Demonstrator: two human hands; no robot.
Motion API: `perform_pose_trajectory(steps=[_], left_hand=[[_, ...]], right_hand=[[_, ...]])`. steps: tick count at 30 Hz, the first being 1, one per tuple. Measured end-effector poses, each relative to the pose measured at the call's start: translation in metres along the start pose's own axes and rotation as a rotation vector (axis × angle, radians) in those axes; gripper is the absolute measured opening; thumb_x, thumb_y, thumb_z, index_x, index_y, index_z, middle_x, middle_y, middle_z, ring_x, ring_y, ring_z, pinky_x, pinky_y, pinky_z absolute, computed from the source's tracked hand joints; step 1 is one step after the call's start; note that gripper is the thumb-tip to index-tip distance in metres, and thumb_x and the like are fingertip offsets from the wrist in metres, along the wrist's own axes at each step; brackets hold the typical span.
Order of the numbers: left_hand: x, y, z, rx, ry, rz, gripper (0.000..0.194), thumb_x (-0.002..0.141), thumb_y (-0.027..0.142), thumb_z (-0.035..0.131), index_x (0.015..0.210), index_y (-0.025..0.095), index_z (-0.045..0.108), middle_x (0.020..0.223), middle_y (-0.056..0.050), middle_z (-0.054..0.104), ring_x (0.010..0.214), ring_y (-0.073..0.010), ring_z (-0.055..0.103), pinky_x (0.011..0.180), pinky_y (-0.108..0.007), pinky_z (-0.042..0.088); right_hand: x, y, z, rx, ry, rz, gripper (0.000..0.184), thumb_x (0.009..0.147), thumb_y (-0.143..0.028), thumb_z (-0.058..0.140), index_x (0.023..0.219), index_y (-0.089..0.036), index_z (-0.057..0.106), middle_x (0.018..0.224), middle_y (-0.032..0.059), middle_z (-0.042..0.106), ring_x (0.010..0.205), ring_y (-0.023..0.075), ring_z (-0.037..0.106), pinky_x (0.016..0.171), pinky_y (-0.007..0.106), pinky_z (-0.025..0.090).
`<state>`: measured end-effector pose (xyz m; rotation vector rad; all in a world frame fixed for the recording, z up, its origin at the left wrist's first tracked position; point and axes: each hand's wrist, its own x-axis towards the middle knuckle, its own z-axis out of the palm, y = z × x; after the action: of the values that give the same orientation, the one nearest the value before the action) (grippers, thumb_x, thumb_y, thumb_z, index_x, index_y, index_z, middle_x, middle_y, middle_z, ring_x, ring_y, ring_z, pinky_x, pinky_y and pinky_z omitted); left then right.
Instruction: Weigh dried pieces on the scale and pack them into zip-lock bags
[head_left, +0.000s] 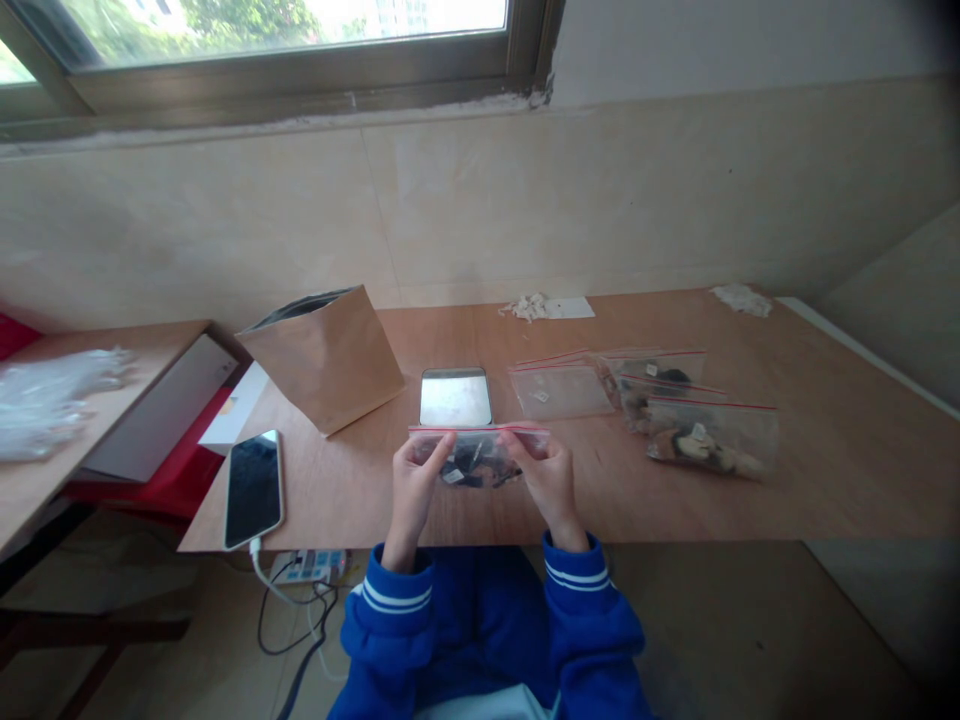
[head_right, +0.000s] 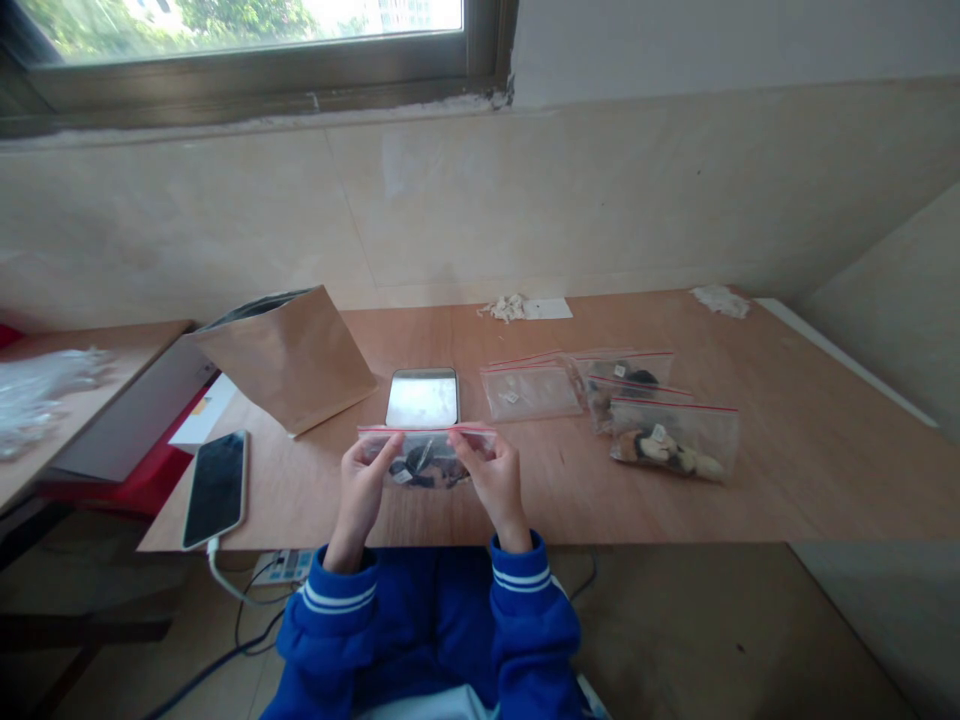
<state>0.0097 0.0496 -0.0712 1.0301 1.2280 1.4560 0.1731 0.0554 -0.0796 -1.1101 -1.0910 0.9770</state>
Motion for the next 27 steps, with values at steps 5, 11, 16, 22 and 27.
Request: perform_pose_trajectory(steps=[5,11,16,22,27], left_hand=[[-0.001,0.001,-0.001,-0.003,-0.071,-0.007,0.025,0.074,0.038,0.076,0.083,0.015,0.075,0.083,-0.007,0.075,0.078,-0.0186,0.07,0.07,-0.025,0.054],[-0.002,0.004,0.001,0.021,-0.071,0.033,0.024,0.075,0.038,0.075,0.083,0.015,0.076,0.085,-0.007,0.075,0.08,-0.0192,0.07,0.073,-0.026,0.055],[-0.004,0.008,0.003,0.025,-0.051,0.038,0.025,0.076,0.039,0.074,0.08,0.014,0.075,0.082,-0.007,0.075,0.079,-0.0198,0.07,0.073,-0.028,0.056],[-0.006,0.014,0.006,0.037,-0.069,0.086,0.025,0.077,0.039,0.073,0.077,0.015,0.073,0.08,-0.006,0.072,0.076,-0.0186,0.068,0.069,-0.026,0.055],[-0.005,0.013,0.007,0.003,-0.109,0.034,0.026,0.078,0.04,0.071,0.079,0.015,0.074,0.08,-0.007,0.072,0.075,-0.0182,0.067,0.069,-0.026,0.054]], right_hand=[[-0.001,0.002,0.003,0.007,0.015,0.007,0.03,0.075,-0.045,0.074,0.084,-0.017,0.072,0.078,0.0058,0.073,0.071,0.0185,0.069,0.065,0.027,0.057],[-0.002,-0.001,0.004,-0.015,0.013,0.003,0.031,0.076,-0.047,0.072,0.081,-0.016,0.071,0.076,0.0056,0.072,0.069,0.0177,0.068,0.062,0.026,0.057],[-0.001,-0.003,0.002,0.043,-0.083,0.02,0.029,0.077,-0.046,0.072,0.08,-0.018,0.07,0.074,0.0044,0.071,0.068,0.0174,0.068,0.06,0.026,0.057],[0.0,-0.001,0.003,0.087,-0.206,0.086,0.029,0.076,-0.046,0.073,0.083,-0.018,0.071,0.08,0.005,0.073,0.071,0.0189,0.069,0.063,0.029,0.059],[-0.001,-0.001,0.005,0.097,-0.182,0.057,0.023,0.078,-0.041,0.073,0.08,-0.019,0.072,0.078,0.0027,0.072,0.071,0.0173,0.068,0.064,0.027,0.057]])
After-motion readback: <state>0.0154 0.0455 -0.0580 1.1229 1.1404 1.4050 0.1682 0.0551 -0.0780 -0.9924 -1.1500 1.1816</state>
